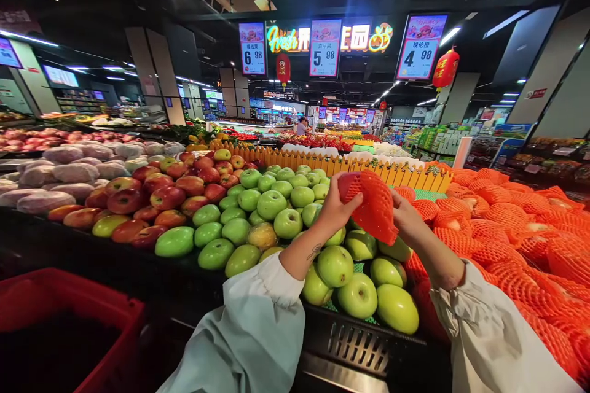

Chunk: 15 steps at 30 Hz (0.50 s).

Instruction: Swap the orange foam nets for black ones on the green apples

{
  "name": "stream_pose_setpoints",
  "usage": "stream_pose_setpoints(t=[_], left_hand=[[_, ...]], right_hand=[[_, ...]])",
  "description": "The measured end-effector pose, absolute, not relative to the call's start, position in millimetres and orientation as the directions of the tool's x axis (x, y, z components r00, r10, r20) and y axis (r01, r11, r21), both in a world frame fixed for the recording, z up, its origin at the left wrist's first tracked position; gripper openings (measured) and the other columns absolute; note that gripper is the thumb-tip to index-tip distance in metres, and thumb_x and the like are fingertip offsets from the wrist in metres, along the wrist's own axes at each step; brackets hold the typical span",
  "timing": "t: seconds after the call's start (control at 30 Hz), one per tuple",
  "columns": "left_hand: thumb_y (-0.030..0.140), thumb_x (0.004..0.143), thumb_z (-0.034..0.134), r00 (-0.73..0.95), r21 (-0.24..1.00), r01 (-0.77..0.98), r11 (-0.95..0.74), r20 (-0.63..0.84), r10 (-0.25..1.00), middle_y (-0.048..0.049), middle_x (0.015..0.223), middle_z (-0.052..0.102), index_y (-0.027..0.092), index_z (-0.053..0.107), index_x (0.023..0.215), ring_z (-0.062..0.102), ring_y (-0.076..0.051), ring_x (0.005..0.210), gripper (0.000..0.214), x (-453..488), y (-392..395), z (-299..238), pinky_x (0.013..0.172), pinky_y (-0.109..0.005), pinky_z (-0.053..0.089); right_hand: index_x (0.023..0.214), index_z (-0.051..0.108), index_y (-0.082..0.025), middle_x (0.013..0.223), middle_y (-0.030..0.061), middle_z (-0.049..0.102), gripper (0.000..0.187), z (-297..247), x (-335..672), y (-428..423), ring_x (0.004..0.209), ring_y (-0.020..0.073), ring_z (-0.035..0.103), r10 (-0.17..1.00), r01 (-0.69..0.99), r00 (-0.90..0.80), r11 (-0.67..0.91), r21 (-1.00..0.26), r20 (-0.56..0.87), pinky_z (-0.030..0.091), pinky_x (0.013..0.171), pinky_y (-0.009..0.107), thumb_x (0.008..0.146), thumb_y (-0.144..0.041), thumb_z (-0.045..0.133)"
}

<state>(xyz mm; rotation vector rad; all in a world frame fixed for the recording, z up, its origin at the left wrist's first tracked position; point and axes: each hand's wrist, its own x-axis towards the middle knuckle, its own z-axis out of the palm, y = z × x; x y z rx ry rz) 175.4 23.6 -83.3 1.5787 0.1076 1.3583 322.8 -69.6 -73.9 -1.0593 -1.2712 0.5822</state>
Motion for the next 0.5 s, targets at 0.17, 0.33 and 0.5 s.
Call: stream_pose_setpoints(t=[0.17,0.33,0.5], left_hand=[[0.044,0.075,0.078,0.357,0.712,-0.536,-0.454,0.679,0.642,-0.0096,0.125,0.061,0.023,0.046,0.12,0.059,-0.024,0.12,0.06,174.2,20.9,-80.4,0.111,-0.039,0.042],[0.045,0.071,0.081,0.356,0.71,-0.529,-0.464,0.682,0.639,-0.0099,0.127,0.061,0.023,0.047,0.121,0.058,-0.025,0.122,0.065,173.9,21.9,-81.3,0.111,-0.038,0.042],[0.042,0.074,0.079,0.367,0.721,-0.52,-0.458,0.673,0.642,-0.009,0.127,0.061,0.023,0.046,0.123,0.06,-0.024,0.12,0.062,174.8,25.2,-84.5,0.111,-0.038,0.043]], right_hand=[[0.084,0.071,-0.028,0.099,0.0005,0.08,0.034,-69.1,320.3,-74.2,0.101,0.0256,0.072,0.811,0.172,0.252,0.499,-0.849,0.528,0.06,0.091,0.042,0.063,-0.051,0.087],[0.098,0.07,-0.028,0.108,0.0019,0.078,0.048,-70.9,319.8,-73.6,0.104,0.0251,0.071,0.835,0.224,0.226,0.456,-0.861,0.501,0.058,0.1,0.045,0.062,-0.056,0.086],[0.085,0.068,-0.027,0.103,0.0016,0.079,0.038,-68.5,317.1,-76.5,0.106,0.0266,0.071,0.83,0.176,0.218,0.484,-0.857,0.514,0.06,0.095,0.045,0.065,-0.054,0.085]])
